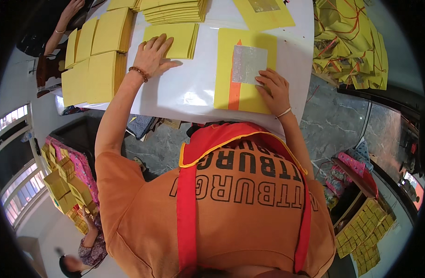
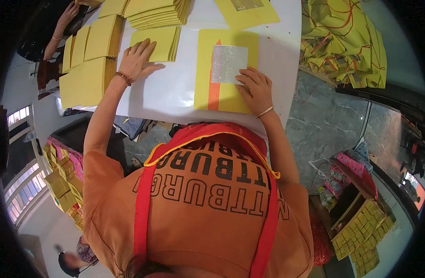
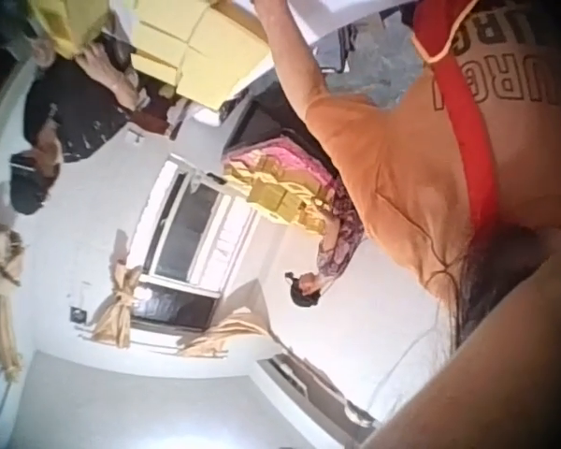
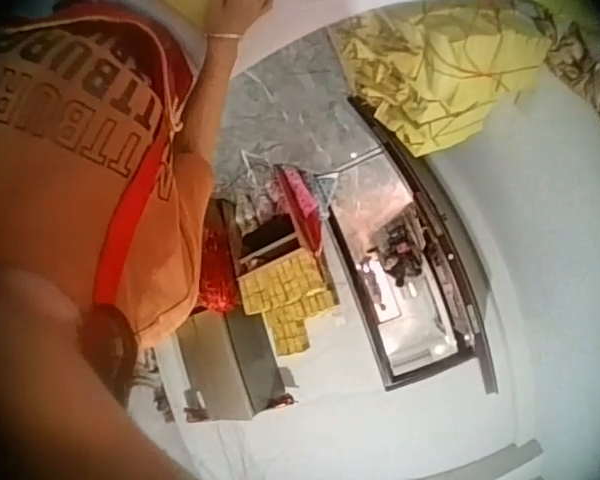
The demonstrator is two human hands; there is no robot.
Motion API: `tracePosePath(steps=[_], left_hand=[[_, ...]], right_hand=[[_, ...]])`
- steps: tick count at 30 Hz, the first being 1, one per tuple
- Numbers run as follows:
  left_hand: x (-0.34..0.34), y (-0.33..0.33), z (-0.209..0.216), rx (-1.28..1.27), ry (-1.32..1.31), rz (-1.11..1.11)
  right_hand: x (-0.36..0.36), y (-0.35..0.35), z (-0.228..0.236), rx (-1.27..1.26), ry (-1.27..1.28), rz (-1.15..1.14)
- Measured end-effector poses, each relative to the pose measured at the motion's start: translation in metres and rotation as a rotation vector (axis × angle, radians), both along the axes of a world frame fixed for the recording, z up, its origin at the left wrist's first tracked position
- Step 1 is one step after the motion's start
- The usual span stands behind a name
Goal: Folding sheets of yellow ritual paper and stacking them on a table.
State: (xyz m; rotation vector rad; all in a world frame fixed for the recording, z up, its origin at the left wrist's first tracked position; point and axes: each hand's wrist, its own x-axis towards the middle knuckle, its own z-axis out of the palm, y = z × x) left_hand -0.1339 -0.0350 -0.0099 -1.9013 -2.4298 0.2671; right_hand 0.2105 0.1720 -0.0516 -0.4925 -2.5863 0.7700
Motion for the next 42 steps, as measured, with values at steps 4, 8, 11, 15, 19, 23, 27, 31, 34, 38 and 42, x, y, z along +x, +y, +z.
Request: tracePosePath(steps=[4,8,11,15,19,23,27,31,34,38,42], left_hand=[[0.030,0.010,0.020,0.048,0.135,-0.034],[0.107,0.027,0.022,0.360,-0.421,-0.275],[0.155,0.020,0.005,0.238,-0.524,-0.419],[0.164,0.021,0.005,0.268,-0.560,-0.421],[0.155,0.023,0.002,0.267,-0.796,-0.372],[0.150,0.028,0.004,0.233,-0.932,-0.237],[0.148,0.030,0.005,0.203,-0.976,-0.155],[0.146,0.031,0.005,0.147,-0.964,-0.138],[0.146,0.030,0.004,0.180,-0.998,-0.106],[0.148,0.031,0.005,0.134,-1.132,0.079],[0.145,0.031,0.003,0.124,-1.192,0.165]], right_hand=[[0.001,0.000,-0.007,-0.044,0.025,-0.008],[0.002,0.001,-0.010,-0.102,0.046,-0.012],[0.000,0.003,-0.012,-0.130,0.035,-0.020],[0.001,0.005,-0.015,-0.186,0.027,-0.007],[0.005,0.015,-0.026,-0.311,0.053,0.030],[0.001,0.022,-0.016,-0.527,0.103,0.116],[0.001,0.022,-0.017,-0.568,0.123,0.106],[0.003,0.020,-0.018,-0.572,0.145,0.080],[0.001,0.021,-0.016,-0.576,0.170,0.116],[0.001,0.021,-0.019,-0.572,0.173,0.113],[0.001,0.020,-0.021,-0.583,0.167,0.096]])
